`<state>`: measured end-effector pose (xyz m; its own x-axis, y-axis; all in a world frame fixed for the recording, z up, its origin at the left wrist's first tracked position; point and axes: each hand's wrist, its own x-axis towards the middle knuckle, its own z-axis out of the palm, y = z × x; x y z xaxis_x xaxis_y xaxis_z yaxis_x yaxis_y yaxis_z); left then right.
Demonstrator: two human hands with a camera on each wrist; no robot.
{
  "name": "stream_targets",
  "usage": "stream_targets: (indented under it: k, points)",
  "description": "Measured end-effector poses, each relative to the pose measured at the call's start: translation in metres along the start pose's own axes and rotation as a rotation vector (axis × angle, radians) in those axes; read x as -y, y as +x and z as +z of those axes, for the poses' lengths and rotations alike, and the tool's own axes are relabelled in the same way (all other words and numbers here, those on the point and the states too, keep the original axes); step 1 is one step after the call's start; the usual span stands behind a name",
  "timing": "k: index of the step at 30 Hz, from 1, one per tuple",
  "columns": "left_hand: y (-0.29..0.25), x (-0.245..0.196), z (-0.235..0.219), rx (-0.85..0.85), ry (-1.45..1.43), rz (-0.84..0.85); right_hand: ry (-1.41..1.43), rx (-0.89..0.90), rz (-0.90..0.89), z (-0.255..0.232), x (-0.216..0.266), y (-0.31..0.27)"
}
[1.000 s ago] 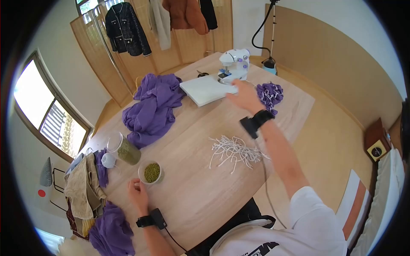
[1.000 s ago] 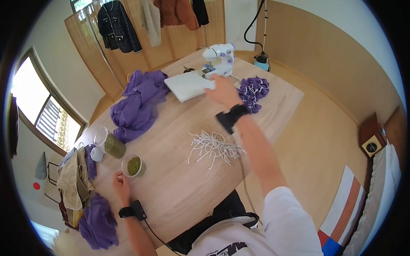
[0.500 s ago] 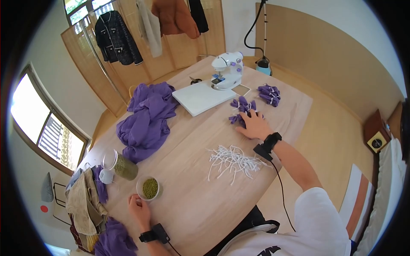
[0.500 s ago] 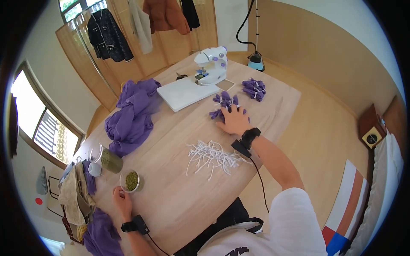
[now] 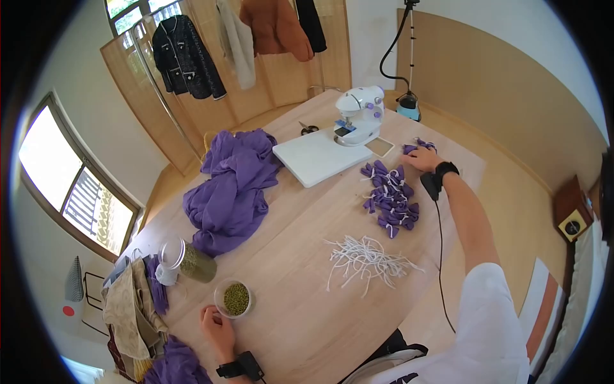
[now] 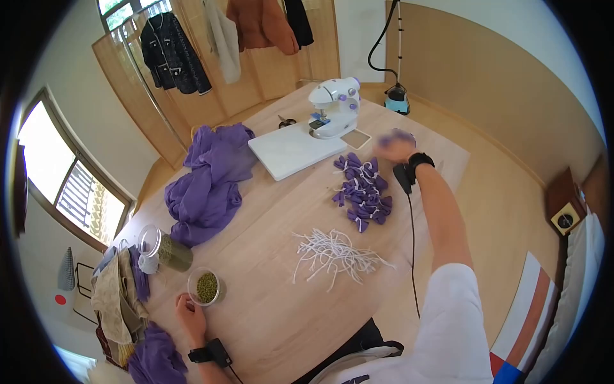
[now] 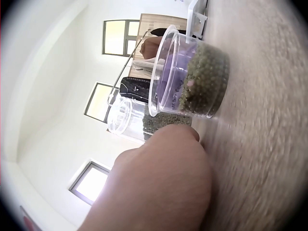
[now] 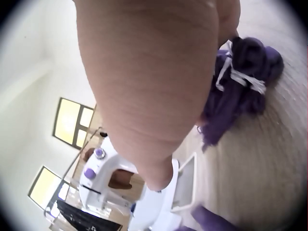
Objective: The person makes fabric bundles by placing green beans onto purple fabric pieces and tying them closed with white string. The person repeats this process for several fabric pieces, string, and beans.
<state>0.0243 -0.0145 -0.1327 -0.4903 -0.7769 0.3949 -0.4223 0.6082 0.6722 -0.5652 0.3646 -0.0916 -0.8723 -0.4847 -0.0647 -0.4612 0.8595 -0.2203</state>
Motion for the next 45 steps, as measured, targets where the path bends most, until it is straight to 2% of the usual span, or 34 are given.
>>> stream_targets:
  k: [2,3,6,7,10,13,16,19,25,31,34,43,45]
  points:
    - [0.000,-0.003,-0.001,0.004,0.001,0.006,0.055,0.024,-0.118,0.001,0.013,-0.017]
    - [0.001,-0.004,-0.001,0.010,0.007,0.003,0.009,-0.033,-0.199,0.004,0.021,-0.028]
    - [0.001,-0.005,-0.003,0.017,0.014,0.003,0.123,0.001,-0.257,-0.002,0.047,-0.057]
    - [0.001,-0.003,-0.002,0.011,0.009,0.008,0.240,-0.065,-0.311,-0.004,0.056,-0.068]
    - [0.001,0.001,0.000,0.012,-0.004,0.001,0.198,-0.414,-0.444,-0.001,0.064,-0.064]
    - [0.000,-0.001,-0.002,0.025,-0.006,-0.019,0.168,-0.325,-0.543,-0.015,0.102,-0.068]
    - [0.001,-0.001,-0.002,0.028,0.017,-0.006,0.248,-0.144,-0.722,0.003,0.132,-0.051]
    - [0.001,0.001,-0.001,0.021,0.023,0.003,-0.024,0.048,-0.767,0.031,0.149,-0.038]
    - [0.001,0.001,0.000,0.016,0.026,0.000,-0.091,-0.036,-0.793,0.045,0.169,-0.020]
    - [0.001,-0.001,0.001,0.011,0.027,0.003,-0.262,0.072,-0.828,0.055,0.170,-0.002]
    - [0.001,-0.001,0.000,0.002,0.023,0.005,-0.194,-0.060,-0.888,0.056,0.164,-0.008]
    - [0.001,0.005,0.002,0.020,-0.017,-0.018,0.012,0.021,-0.837,0.034,0.153,-0.046]
    - [0.001,0.002,0.001,0.023,-0.012,-0.023,-0.024,0.021,-0.838,0.033,0.153,-0.046]
